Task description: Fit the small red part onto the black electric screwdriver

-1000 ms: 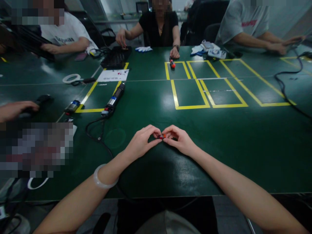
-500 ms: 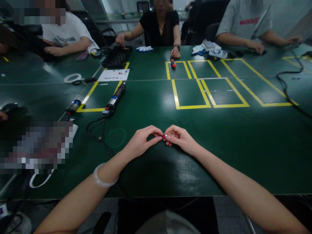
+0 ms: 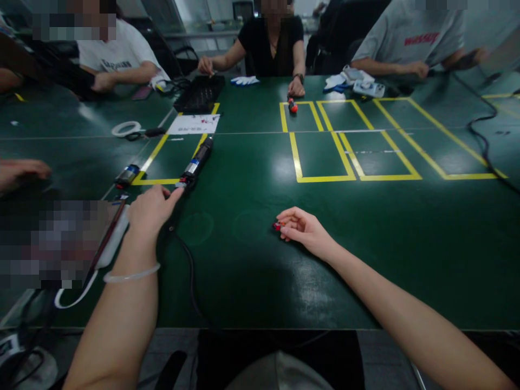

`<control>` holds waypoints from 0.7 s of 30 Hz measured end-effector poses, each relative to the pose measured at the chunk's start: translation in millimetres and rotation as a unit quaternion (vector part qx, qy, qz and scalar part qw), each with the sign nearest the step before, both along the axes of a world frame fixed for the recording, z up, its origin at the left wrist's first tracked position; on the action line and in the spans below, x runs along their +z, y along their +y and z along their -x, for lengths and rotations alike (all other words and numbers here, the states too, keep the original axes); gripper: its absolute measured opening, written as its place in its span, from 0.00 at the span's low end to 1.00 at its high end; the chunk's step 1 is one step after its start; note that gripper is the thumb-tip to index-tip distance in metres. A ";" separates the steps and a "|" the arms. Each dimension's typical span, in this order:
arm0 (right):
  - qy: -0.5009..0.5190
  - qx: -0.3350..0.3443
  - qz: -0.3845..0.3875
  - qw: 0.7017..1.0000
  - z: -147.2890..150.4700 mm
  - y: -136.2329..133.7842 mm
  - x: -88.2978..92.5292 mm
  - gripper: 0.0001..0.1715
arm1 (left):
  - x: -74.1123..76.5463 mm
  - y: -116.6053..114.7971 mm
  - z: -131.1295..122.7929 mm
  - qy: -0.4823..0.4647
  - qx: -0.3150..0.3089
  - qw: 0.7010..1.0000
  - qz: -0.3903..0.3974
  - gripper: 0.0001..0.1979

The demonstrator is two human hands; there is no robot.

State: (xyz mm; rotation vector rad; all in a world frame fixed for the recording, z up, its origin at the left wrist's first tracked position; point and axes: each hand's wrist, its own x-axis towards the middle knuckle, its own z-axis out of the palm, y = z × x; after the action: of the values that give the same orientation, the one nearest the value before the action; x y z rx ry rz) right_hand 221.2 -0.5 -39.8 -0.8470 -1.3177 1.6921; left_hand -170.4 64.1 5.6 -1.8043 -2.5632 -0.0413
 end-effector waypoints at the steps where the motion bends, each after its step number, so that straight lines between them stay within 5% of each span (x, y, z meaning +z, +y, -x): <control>1: -0.005 0.001 0.000 1.000 0.0 0.0 0.0 0.19 | -1.3 0.6 1.9 0.005 0.007 0.999 0.035 0.41; 6: -0.018 -0.001 0.004 1.000 0.0 0.7 2.4 0.18 | -3.9 2.8 -17.7 0.049 -0.034 0.996 0.063 0.38; 21: -0.029 -0.014 -0.012 0.999 1.1 1.6 1.4 0.17 | -8.4 -19.9 -101.3 0.094 -0.229 0.969 -0.023 0.30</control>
State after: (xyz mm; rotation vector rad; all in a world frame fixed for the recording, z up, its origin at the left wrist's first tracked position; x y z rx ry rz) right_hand 220.2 1.1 -38.4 -0.9022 -1.3559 1.6390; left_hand -69.0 44.2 -2.8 -2.2178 -1.9615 0.0648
